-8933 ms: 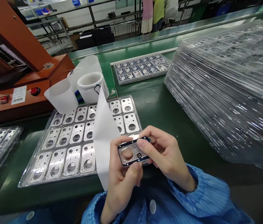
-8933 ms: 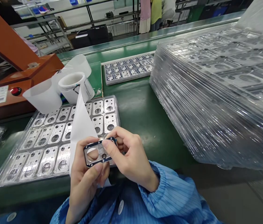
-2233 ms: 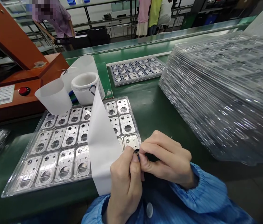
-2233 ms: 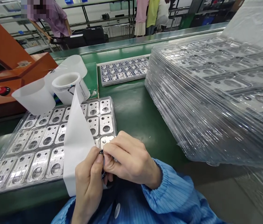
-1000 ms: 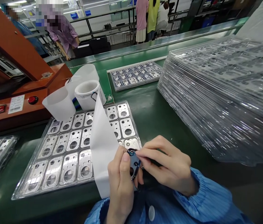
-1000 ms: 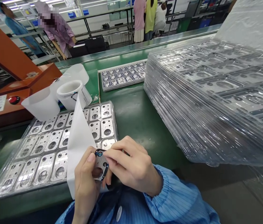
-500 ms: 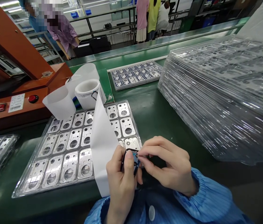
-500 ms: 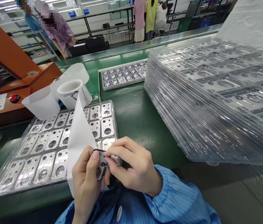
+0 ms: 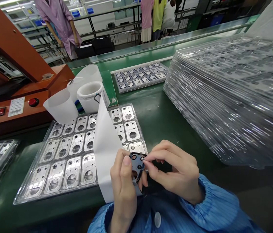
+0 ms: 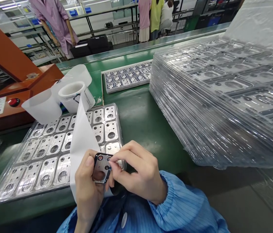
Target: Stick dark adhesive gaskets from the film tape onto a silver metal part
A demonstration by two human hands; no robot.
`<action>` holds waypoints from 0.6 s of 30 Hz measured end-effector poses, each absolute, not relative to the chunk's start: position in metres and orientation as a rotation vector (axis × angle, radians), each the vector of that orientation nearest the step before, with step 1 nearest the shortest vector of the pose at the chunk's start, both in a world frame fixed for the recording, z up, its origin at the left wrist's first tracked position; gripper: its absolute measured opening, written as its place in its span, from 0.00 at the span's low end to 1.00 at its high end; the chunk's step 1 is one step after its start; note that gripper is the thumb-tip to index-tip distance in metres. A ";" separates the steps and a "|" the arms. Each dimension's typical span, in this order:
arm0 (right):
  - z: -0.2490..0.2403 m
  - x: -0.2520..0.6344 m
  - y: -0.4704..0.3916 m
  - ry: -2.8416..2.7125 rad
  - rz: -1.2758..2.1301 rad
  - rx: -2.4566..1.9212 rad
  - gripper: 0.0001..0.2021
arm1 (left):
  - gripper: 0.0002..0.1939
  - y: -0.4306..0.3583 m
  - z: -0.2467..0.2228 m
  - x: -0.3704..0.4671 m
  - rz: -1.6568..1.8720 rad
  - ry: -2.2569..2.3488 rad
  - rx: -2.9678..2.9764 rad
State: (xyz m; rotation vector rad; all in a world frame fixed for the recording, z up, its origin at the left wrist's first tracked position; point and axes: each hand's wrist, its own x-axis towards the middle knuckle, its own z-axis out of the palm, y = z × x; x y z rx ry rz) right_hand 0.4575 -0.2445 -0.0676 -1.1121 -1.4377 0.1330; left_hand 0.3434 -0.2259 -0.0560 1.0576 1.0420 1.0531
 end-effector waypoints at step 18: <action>-0.064 0.451 -0.242 -1.498 0.127 -1.091 0.05 | 0.09 -0.222 -0.060 0.337 1.005 1.006 1.086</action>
